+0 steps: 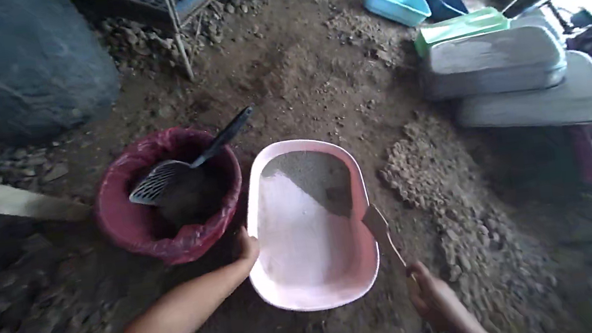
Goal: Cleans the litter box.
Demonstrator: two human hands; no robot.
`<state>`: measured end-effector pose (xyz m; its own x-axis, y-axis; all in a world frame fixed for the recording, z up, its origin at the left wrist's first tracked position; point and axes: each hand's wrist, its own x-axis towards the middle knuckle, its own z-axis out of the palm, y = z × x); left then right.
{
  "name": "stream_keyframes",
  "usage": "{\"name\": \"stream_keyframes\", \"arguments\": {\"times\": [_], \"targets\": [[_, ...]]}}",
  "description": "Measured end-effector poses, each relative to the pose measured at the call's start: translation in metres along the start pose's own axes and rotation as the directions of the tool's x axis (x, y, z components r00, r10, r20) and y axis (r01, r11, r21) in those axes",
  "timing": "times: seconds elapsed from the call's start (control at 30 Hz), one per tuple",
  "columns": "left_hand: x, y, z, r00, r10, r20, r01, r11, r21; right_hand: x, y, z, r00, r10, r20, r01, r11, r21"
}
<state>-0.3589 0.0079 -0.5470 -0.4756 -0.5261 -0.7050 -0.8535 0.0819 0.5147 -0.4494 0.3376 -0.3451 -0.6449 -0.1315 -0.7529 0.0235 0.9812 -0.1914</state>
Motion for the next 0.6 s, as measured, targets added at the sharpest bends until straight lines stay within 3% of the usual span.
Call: {"name": "stream_keyframes", "arguments": {"times": [0.1,0.27,0.43,0.6], "targets": [[0.009,-0.008,0.002,0.999,0.04,-0.031,-0.039,0.998,0.05,-0.002,0.009,0.055,0.992,0.123,0.001,-0.123,0.987,-0.104],[0.014,-0.009,0.004,0.998,0.057,-0.031,-0.055,0.996,0.065,0.017,0.001,0.096,0.991,0.124,-0.048,-0.131,0.978,-0.161],[0.012,-0.007,-0.002,0.997,0.074,-0.003,-0.073,0.988,0.136,0.074,-0.016,0.101,0.982,0.163,-0.098,-0.182,0.953,-0.242],[0.007,-0.006,-0.012,0.99,0.128,0.052,-0.136,0.972,0.194,0.147,-0.061,0.07,0.983,0.045,-0.177,-0.098,0.948,-0.302]]}}
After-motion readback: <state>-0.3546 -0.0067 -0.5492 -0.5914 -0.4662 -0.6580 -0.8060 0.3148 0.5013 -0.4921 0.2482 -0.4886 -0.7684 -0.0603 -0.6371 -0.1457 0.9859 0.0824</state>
